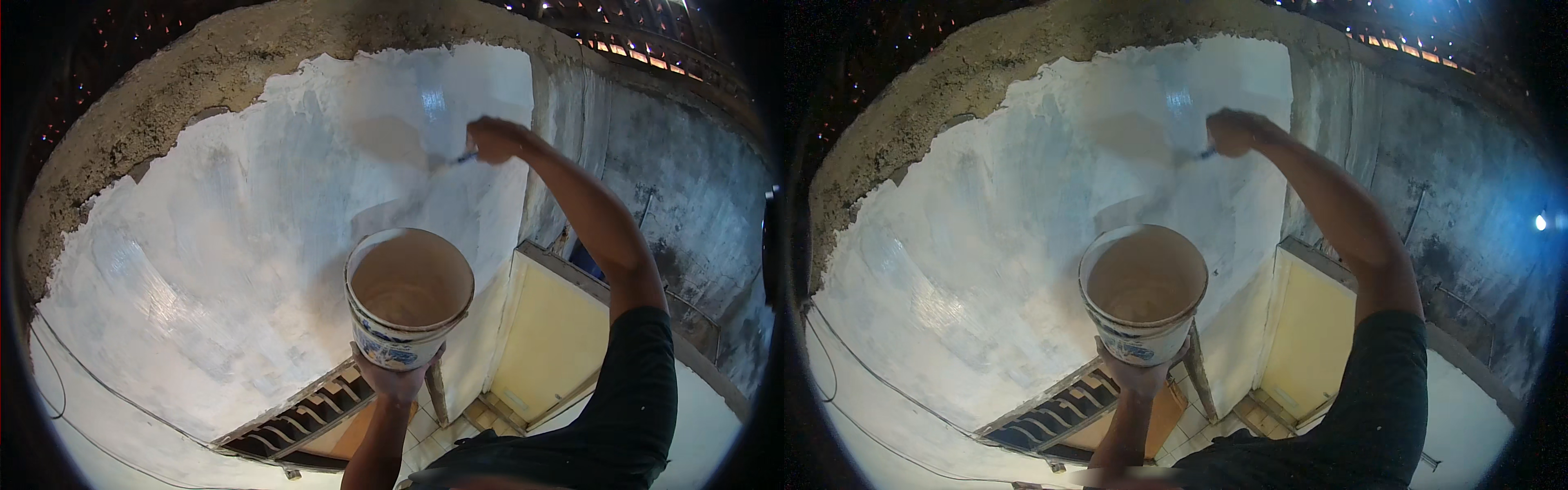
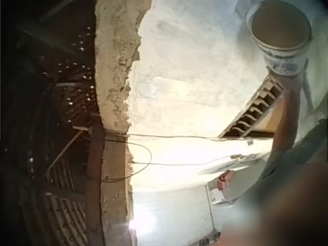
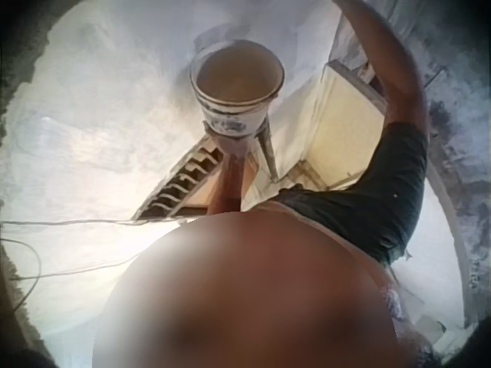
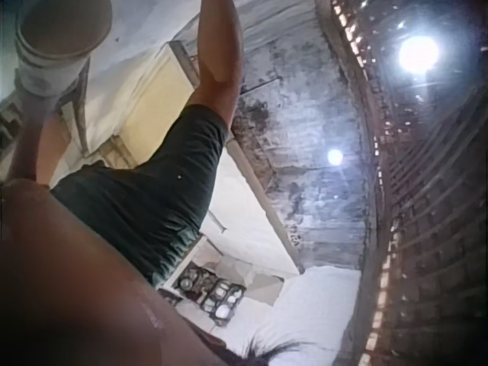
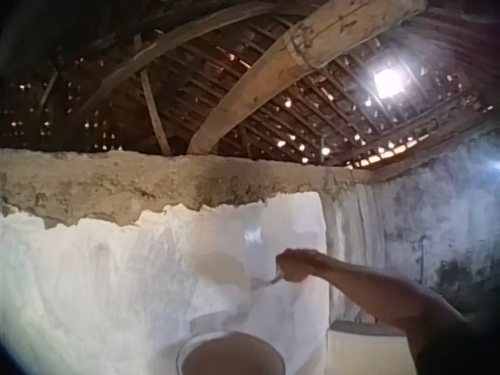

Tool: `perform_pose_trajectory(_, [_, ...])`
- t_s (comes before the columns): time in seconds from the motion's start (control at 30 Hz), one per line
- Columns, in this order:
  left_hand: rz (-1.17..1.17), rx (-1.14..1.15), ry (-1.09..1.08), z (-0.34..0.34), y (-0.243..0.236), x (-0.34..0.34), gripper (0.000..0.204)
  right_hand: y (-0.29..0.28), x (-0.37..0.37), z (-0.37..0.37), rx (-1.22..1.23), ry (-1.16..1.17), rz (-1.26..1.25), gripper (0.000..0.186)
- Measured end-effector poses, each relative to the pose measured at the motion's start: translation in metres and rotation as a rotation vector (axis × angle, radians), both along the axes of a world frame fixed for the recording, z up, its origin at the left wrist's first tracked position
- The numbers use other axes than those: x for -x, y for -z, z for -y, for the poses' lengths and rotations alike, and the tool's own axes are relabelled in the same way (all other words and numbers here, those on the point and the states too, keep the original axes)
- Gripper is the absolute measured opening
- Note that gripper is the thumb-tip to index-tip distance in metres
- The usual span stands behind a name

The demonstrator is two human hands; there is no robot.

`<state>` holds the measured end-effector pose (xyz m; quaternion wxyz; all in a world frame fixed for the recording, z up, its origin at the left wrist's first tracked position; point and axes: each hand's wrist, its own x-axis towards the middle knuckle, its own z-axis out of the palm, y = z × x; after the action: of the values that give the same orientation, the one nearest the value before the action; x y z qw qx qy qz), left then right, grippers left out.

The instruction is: Painting a ceiling section using a hand brush while holding a paint bucket.

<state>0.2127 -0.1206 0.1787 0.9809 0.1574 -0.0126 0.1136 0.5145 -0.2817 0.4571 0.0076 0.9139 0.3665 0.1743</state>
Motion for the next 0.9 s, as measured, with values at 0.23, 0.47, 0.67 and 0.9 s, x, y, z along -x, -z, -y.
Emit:
perform_pose_trajectory(0.23, [0.062, -0.003, 0.086, -0.002, -0.015, -0.007, 0.092, -0.097, -0.017, 0.005, -0.749, -0.035, 0.439, 0.022])
perform_pose_trajectory(0.47, [0.094, -0.087, 0.058, -0.027, 0.009, 0.016, 0.088, 0.062, 0.059, -0.039, -0.472, 0.016, 0.102, 0.024])
perform_pose_trajectory(0.67, [0.051, -0.025, 0.098, -0.04, 0.026, 0.021, 0.088, 0.121, 0.07, 0.004, -0.001, 0.028, -0.181, 0.027])
perform_pose_trajectory(0.9, [0.052, -0.005, 0.1, -0.052, 0.047, -0.016, 0.082, 0.021, 0.175, 0.057, -0.262, -0.261, 0.101, 0.021])
